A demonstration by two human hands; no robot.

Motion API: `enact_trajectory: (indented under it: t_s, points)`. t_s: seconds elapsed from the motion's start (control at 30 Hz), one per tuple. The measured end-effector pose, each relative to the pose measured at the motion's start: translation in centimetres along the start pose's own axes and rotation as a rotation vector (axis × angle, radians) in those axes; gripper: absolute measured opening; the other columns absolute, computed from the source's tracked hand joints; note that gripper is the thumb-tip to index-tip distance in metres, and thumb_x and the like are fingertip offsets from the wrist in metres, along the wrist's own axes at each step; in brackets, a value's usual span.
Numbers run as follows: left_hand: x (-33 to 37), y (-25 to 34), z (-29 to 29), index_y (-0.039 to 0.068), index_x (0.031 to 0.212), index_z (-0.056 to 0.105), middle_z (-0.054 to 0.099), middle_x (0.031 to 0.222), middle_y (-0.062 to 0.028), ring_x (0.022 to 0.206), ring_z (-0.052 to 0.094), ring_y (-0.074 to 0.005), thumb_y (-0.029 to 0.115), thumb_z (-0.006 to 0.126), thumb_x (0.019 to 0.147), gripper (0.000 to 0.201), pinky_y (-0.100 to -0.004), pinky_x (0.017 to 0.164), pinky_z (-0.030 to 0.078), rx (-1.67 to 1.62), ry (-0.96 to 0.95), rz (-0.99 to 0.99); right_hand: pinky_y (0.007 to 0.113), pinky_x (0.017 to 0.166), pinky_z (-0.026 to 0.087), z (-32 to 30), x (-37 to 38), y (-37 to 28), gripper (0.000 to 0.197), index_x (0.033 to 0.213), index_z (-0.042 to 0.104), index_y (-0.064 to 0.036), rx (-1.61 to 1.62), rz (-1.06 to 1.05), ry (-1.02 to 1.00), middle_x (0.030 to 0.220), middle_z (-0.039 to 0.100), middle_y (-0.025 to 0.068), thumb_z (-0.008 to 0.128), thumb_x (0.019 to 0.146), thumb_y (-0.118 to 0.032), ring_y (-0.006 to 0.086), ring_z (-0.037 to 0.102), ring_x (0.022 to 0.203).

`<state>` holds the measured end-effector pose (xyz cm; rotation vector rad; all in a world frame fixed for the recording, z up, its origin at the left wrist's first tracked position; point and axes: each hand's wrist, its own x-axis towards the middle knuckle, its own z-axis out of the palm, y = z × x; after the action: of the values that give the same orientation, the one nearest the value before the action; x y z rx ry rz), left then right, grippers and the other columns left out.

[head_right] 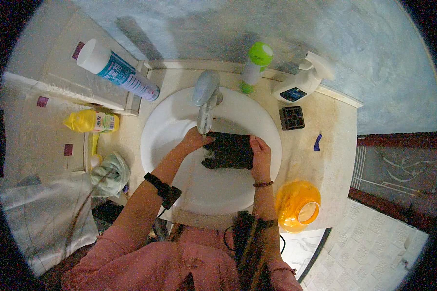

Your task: The person rinses a dark cloth in a bathroom sink, wrings it out, and then wipes down a light switch and the surrounding wall tiles.

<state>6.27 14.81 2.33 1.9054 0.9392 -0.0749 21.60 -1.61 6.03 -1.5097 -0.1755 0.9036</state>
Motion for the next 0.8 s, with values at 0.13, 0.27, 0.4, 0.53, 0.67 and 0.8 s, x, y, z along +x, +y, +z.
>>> enact_trajectory:
  t_s: [0.13, 0.27, 0.4, 0.53, 0.67, 0.8]
  points:
    - [0.1, 0.2, 0.9, 0.003, 0.082, 0.059, 0.06, 0.076, -0.0154, 0.073, 0.056, -0.0314, 0.032, 0.064, 0.071, 0.032, -0.0369, 0.067, 0.044, 0.073, 0.088, 0.085, 0.021, 0.066, 0.04, -0.7, -1.1, -2.2, 0.028, 0.091, 0.059, 0.0042, 0.111, 0.056, 0.003, 0.078, 0.057, 0.0003, 0.057, 0.082, -0.022, 0.0081, 0.048, 0.071]
    - [-1.2, 2.1, -1.1, 0.002, 0.088, 0.062, 0.061, 0.078, -0.0088, 0.07, 0.058, -0.0179, 0.026, 0.062, 0.075, 0.027, -0.0309, 0.064, 0.045, -0.264, 0.01, -0.124, 0.021, 0.064, 0.041, -1.6, -0.9, -2.2, 0.029, 0.09, 0.06, 0.0046, -0.129, 0.02, -0.033, 0.078, 0.057, 0.0007, 0.057, 0.082, -0.022, 0.0091, 0.05, 0.069]
    - [-2.8, 2.9, -3.6, -0.003, 0.084, 0.061, 0.059, 0.072, -0.0059, 0.062, 0.054, -0.0145, 0.014, 0.06, 0.073, 0.019, -0.0261, 0.056, 0.042, -0.847, 0.005, -0.282, 0.023, 0.064, 0.042, -0.4, -0.4, -1.4, 0.031, 0.09, 0.06, 0.0038, -0.352, -0.016, -0.117, 0.077, 0.06, 0.0038, 0.056, 0.082, -0.026, 0.0112, 0.052, 0.068]
    - [-4.8, 2.3, -6.0, -0.003, 0.083, 0.06, 0.06, 0.075, -0.0069, 0.063, 0.056, -0.0145, 0.016, 0.061, 0.075, 0.02, -0.0267, 0.055, 0.045, -0.881, 0.088, -0.281, 0.027, 0.067, 0.043, 2.2, -0.2, -0.6, 0.033, 0.091, 0.06, 0.0011, -0.501, -0.088, -0.124, 0.077, 0.062, 0.0097, 0.054, 0.082, -0.03, 0.0155, 0.055, 0.07]
    - [-6.0, 0.9, -7.1, -0.002, 0.088, 0.059, 0.059, 0.077, -0.0066, 0.062, 0.057, -0.0138, 0.016, 0.061, 0.076, 0.021, -0.0256, 0.053, 0.046, -1.015, 0.19, -0.296, 0.02, 0.064, 0.04, 5.2, -0.5, -1.9, 0.03, 0.094, 0.058, 0.0034, -0.536, -0.075, -0.264, 0.079, 0.058, 0.0027, 0.055, 0.083, -0.025, 0.0089, 0.049, 0.072]
    - [-7.3, 1.7, -6.4, -0.001, 0.088, 0.059, 0.059, 0.077, -0.005, 0.063, 0.056, -0.0123, 0.017, 0.06, 0.078, 0.021, -0.0245, 0.054, 0.045, -1.101, 0.299, -0.304, 0.027, 0.073, 0.042, 7.3, -0.7, -0.4, 0.029, 0.094, 0.06, -0.0014, -0.426, 0.003, -0.31, 0.086, 0.061, 0.0094, 0.053, 0.084, -0.027, 0.0164, 0.054, 0.079]
